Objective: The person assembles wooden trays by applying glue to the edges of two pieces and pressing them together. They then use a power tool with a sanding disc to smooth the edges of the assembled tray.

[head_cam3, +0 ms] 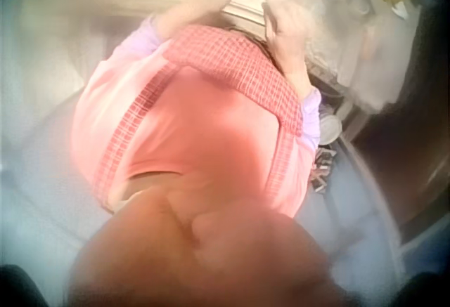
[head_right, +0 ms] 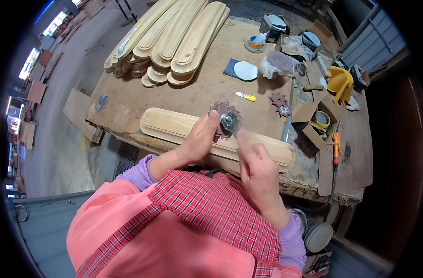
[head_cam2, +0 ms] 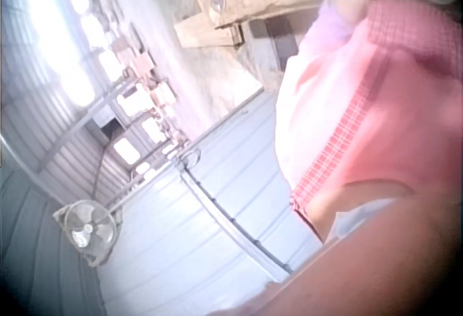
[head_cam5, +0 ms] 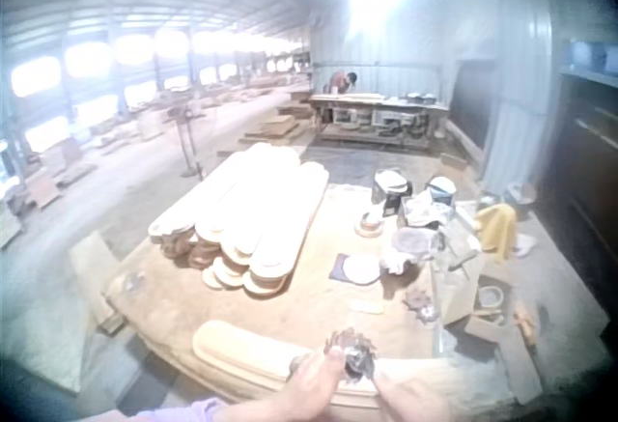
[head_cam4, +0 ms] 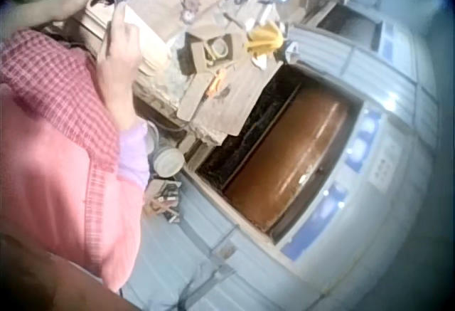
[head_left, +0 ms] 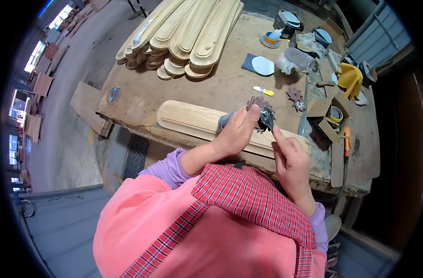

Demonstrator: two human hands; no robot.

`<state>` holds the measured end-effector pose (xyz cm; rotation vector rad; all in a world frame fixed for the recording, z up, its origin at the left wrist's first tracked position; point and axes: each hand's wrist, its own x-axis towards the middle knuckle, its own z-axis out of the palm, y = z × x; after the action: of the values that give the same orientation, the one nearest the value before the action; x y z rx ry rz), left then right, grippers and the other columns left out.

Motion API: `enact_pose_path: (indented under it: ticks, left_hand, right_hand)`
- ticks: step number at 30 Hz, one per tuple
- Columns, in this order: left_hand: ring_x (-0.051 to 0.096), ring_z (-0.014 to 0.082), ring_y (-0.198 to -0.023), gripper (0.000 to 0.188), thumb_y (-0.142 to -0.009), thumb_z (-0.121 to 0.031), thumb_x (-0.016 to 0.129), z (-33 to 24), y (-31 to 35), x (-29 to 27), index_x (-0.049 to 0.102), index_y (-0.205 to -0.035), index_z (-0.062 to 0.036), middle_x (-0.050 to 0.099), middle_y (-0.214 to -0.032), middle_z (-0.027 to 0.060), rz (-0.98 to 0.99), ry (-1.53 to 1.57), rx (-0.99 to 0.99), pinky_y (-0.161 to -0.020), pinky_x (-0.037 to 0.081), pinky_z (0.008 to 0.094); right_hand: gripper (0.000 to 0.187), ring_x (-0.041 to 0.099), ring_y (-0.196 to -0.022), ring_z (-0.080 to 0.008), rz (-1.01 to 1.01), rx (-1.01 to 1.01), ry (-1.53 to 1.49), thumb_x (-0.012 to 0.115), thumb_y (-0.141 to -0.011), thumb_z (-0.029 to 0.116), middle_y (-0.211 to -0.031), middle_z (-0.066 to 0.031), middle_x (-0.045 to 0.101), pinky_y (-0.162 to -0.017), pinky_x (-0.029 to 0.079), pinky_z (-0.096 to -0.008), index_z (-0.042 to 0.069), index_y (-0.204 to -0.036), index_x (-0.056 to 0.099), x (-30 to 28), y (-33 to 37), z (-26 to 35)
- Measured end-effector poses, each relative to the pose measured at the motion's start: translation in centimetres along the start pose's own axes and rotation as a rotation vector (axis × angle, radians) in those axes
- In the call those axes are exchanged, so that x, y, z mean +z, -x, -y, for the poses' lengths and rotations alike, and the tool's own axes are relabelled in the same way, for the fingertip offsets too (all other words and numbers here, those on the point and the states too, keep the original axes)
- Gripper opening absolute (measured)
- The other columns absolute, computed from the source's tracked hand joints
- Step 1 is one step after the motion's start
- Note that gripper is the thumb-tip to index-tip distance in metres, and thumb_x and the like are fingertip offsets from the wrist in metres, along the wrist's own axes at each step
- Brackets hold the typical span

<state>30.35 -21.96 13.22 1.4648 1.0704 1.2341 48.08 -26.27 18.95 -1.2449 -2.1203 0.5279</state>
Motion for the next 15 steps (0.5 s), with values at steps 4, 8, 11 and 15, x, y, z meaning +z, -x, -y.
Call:
enact_pose_path:
  ticks: [4,8,11,15]
  left_hand:
    - [0.041,0.0048,-0.064,0.06,-0.101,-0.051,0.02,-2.7,0.5,0.6,0.057,-0.115,-0.0058,0.056,-0.084,-0.0025,0.048,0.287,-0.266,-0.054,0.033,0.0194]
    - [0.038,0.0026,-0.061,0.061,-0.1,-0.054,0.021,-2.3,1.4,2.7,0.056,-0.116,-0.0064,0.059,-0.09,-0.0019,0.026,0.267,-0.187,-0.051,0.03,0.0187]
    - [0.053,0.013,-0.082,0.061,-0.101,-0.05,0.02,-1.6,1.9,3.9,0.057,-0.111,-0.0021,0.061,-0.095,0.0051,0.051,0.222,-0.109,-0.076,0.042,0.0276]
    - [0.057,0.0227,-0.088,0.058,-0.102,-0.046,0.023,-0.3,2.3,5.1,0.061,-0.104,-0.003,0.062,-0.094,0.0108,0.0,0.032,0.013,-0.082,0.044,0.0334]
  right_hand:
    - [0.046,0.059,-0.068,-0.029,-0.034,-0.049,-0.043,0.063,-0.081,-0.001,-0.08,-0.0132,0.056,-0.063,0.048,-0.0382,0.01,-0.126,0.057,0.4,0.9,-0.5]
    - [0.042,0.059,-0.068,-0.03,-0.028,-0.069,-0.117,0.063,-0.083,0.0,-0.081,-0.0148,0.058,-0.064,0.048,-0.0354,0.006,-0.124,0.058,-0.6,2.2,-0.6]
    - [0.039,0.059,-0.071,-0.0318,-0.007,0.016,-0.212,0.062,-0.085,0.0,-0.083,-0.0164,0.059,-0.067,0.048,-0.0357,0.004,-0.123,0.058,-1.0,3.5,-0.6]
    - [0.039,0.059,-0.074,-0.0339,-0.003,0.038,-0.222,0.06,-0.085,0.001,-0.085,-0.0171,0.06,-0.068,0.048,-0.0365,0.006,-0.124,0.058,-1.6,4.8,-1.9]
